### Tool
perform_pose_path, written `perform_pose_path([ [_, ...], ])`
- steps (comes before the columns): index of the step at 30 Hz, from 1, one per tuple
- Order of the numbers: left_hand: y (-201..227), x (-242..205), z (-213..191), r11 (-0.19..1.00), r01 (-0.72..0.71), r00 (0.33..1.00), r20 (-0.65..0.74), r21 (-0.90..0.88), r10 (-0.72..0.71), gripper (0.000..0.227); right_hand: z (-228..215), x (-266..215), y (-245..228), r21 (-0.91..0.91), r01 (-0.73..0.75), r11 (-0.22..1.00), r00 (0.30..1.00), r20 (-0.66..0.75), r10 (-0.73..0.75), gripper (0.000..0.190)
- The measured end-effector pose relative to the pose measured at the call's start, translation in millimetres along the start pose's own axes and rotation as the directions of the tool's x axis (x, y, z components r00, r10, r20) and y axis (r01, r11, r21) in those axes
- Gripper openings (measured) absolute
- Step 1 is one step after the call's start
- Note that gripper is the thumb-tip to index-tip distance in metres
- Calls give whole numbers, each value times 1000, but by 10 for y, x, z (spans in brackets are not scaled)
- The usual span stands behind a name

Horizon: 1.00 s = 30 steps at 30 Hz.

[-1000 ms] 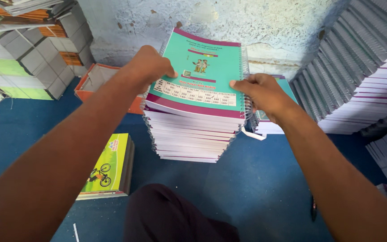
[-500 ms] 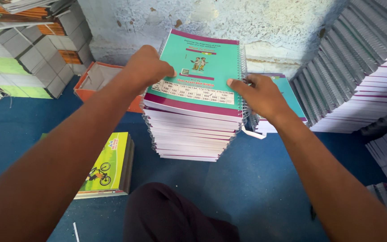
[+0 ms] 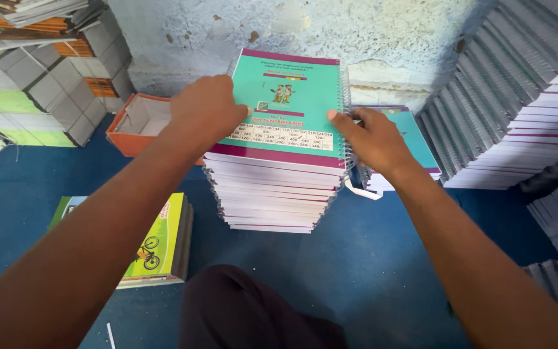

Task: The person repeatedly picks up spiral-bound notebooks from a stack, writes on the cover with a marker, and places them back on the stack. The person handles the notebooks one at a time and maintains a consistent workflow throughout the clip.

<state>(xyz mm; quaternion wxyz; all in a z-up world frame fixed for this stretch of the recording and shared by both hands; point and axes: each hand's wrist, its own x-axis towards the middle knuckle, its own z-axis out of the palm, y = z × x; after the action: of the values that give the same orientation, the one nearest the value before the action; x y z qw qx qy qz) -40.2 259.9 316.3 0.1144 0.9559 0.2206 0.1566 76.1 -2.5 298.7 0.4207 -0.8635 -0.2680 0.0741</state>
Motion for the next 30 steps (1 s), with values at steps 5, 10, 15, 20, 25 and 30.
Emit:
perform_pose_path([
  [5,-13,-149,121,998,-50,993,-104,25,53,46,-80,-96,124,97,-104,990,994,-29,107,79],
  [10,167,-259,289,985,-165,930,-323,57,175,43,-233,-256,400,152,-137,979,988,-55,147,83],
  [15,365,-294,295,930,-196,797,-502,310,336,42,-395,-438,732,127,-193,973,977,-62,202,85],
  [20,702,-380,256,917,-326,789,-467,232,399,38,-530,-596,1014,117,-259,959,962,-56,267,85],
  [25,1282,-651,409,827,-562,726,-496,-29,476,31,-572,-742,1344,105,-295,950,950,-69,303,86],
  [30,1867,-1050,761,617,-684,719,-504,-389,479,24,-607,-913,1751,113,-334,936,938,-58,342,85],
])
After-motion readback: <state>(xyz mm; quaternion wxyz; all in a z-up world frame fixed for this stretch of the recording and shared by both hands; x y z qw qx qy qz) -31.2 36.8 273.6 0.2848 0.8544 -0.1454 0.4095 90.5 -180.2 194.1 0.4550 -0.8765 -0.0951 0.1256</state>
